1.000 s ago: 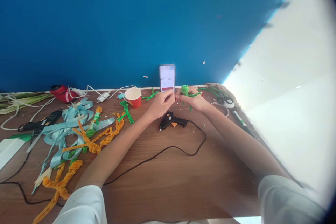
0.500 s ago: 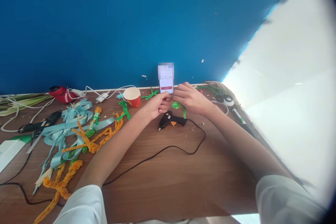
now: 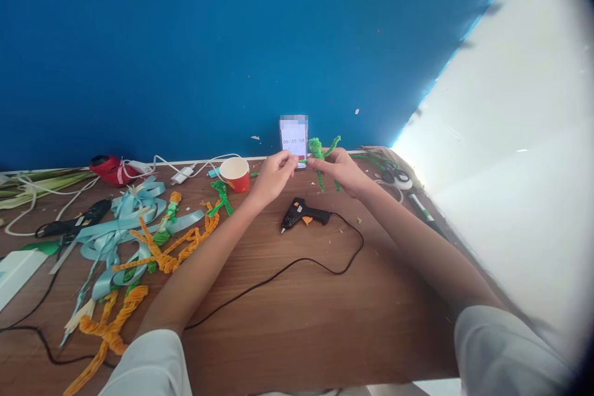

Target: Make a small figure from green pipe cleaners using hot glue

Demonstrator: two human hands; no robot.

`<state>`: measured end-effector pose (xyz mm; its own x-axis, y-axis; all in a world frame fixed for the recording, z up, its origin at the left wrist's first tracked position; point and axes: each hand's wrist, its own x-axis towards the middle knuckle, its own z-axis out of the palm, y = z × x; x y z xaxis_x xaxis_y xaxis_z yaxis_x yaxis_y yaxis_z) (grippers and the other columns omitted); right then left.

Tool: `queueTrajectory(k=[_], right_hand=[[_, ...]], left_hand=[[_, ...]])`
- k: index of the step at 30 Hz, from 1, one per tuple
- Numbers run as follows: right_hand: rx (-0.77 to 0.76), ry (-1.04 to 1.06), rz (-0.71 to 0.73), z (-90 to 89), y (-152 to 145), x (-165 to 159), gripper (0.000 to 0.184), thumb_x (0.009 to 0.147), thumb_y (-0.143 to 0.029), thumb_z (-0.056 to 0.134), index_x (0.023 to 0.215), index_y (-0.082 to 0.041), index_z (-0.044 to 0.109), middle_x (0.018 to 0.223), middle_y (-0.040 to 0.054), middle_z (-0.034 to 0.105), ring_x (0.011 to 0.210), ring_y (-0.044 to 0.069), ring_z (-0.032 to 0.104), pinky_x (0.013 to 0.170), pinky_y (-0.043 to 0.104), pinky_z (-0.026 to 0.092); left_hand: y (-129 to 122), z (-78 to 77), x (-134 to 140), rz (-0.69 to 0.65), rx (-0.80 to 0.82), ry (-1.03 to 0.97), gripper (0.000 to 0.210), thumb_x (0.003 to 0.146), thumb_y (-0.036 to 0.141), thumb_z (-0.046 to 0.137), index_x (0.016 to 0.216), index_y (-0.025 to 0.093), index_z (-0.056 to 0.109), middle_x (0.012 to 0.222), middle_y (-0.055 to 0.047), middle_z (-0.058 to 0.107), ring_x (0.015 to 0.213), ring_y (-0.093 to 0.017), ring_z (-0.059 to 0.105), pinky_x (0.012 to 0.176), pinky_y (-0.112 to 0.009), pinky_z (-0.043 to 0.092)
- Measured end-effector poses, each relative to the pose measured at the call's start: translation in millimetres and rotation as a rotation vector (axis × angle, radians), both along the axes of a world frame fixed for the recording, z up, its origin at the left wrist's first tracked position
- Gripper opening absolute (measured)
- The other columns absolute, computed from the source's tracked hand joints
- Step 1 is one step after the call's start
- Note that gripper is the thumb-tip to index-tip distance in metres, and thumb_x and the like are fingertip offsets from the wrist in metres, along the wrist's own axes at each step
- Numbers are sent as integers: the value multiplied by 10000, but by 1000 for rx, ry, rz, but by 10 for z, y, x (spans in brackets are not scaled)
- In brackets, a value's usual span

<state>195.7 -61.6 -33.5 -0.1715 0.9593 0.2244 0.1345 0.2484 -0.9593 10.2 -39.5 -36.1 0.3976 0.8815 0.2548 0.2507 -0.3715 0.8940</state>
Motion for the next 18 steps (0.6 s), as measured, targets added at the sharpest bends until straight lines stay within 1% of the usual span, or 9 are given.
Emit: queueTrajectory(k=[3, 5, 8, 11, 13, 15, 17, 18], right_hand=[[-50, 56, -24, -38, 37, 14, 359, 688, -481, 755, 801, -145, 697, 670, -4, 582, 591, 103, 429, 550, 256, 320], [-69, 82, -20, -64, 58, 18, 346, 664, -463, 776, 768, -144, 689, 670, -3, 585, 602, 103, 439, 554, 255, 324], [-105, 107, -40, -90, 63, 9, 350, 644, -459, 789, 741, -142, 678, 664, -4, 583, 593, 98, 434, 542, 253, 313], [-133, 100, -41, -105, 46, -13, 347, 652, -464, 781, 700, -144, 654, 615, -16, 543, 557, 88, 405, 516, 255, 292], [-136, 87, -33, -117, 33, -32, 351, 667, -469, 767, 644, -152, 618, 577, -25, 505, 531, 84, 383, 497, 256, 279], [-87, 81, -26, -127, 23, -52, 350, 678, -475, 756, 640, -161, 608, 590, -21, 511, 543, 93, 400, 505, 257, 297], [18, 75, -26, -123, 6, -72, 323, 694, -474, 747, 697, -171, 633, 653, -8, 556, 604, 117, 453, 555, 266, 349], [74, 64, -29, -114, -7, -81, 306, 708, -468, 738, 732, -178, 646, 683, -3, 572, 637, 129, 474, 585, 274, 369]], left_hand=[[-34, 31, -18, 35, 313, 209, 221, 934, 373, 472, 872, 183, 566, 797, -4, 630, 623, -104, 493, 580, -231, 337], [-50, 34, -31, 69, 485, 368, 196, 943, 355, 479, 912, 191, 582, 898, -22, 665, 703, -128, 544, 602, -241, 332], [-51, 2, -46, 114, 655, 551, 220, 970, 357, 444, 1001, 200, 594, 993, -50, 674, 812, -166, 603, 596, -250, 324], [-34, -60, -57, 106, 767, 672, 272, 996, 335, 382, 1064, 191, 603, 1005, -78, 672, 814, -176, 625, 575, -264, 314], [-31, -96, -56, 90, 823, 723, 276, 999, 268, 360, 1042, 183, 618, 975, -85, 676, 799, -180, 627, 568, -277, 302], [-46, -110, -42, 102, 822, 718, 268, 985, 207, 362, 997, 176, 627, 945, -88, 680, 791, -184, 622, 562, -287, 288], [-78, -91, -14, 139, 735, 637, 247, 970, 196, 380, 936, 174, 623, 904, -83, 678, 773, -181, 609, 557, -288, 280], [-99, -68, 3, 155, 655, 567, 238, 965, 207, 387, 895, 176, 613, 875, -72, 674, 746, -172, 596, 553, -284, 278]])
